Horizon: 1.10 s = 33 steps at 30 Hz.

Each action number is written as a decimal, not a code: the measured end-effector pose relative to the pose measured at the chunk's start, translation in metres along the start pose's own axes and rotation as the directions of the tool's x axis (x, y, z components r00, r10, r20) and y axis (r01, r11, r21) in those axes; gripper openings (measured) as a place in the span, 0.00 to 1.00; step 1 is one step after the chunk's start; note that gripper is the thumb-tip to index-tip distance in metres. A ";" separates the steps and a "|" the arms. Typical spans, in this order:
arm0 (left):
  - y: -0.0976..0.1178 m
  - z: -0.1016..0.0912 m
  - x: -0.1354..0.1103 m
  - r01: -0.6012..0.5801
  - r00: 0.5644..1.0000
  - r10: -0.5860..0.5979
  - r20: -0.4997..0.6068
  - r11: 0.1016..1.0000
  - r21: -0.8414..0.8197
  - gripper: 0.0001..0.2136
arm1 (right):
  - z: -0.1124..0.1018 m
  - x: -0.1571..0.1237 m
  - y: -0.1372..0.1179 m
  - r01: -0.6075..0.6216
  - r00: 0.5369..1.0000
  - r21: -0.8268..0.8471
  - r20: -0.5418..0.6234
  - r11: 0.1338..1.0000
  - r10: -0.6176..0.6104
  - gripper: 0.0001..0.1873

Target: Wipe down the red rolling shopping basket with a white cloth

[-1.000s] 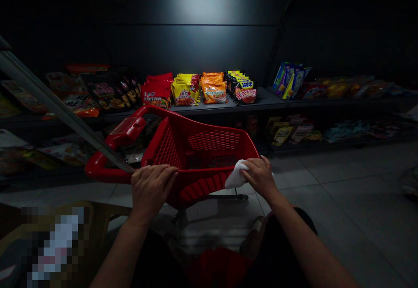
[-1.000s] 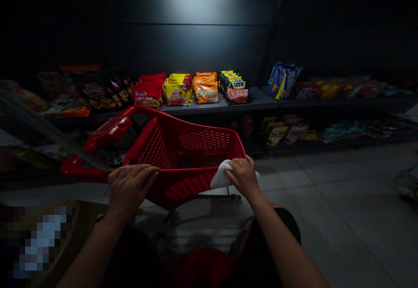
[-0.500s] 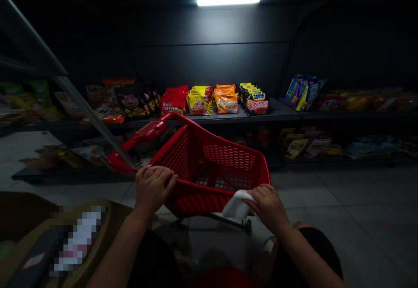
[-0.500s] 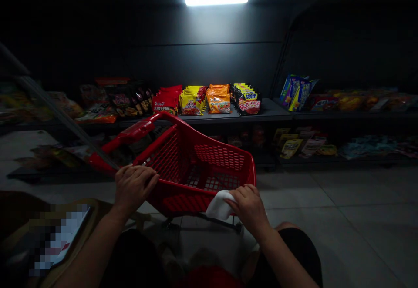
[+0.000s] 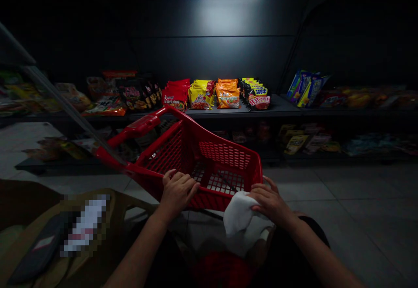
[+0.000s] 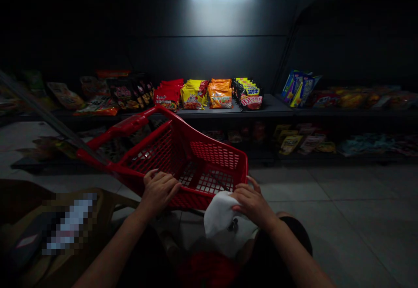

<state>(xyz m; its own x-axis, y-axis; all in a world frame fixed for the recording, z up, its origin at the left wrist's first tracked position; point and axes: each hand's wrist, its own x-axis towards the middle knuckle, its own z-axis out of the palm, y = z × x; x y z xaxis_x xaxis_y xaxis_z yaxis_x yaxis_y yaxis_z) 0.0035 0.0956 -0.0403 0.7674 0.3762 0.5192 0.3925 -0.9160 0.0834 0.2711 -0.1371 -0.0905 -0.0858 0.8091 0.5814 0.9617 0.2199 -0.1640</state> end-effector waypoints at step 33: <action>0.013 0.010 0.017 -0.137 0.990 0.139 0.012 0.982 -0.128 0.16 | -0.021 -0.049 -0.071 -0.070 0.998 -0.010 -0.004 0.998 0.069 0.12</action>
<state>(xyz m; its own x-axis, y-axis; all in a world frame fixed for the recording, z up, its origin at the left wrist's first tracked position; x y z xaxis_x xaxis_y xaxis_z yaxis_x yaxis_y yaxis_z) 0.0269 0.0915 -0.0385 0.8205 0.2464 0.5157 0.2159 -0.9691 0.1195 0.2126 -0.2036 -0.0910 -0.0177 0.8200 0.5721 0.9678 0.1578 -0.1962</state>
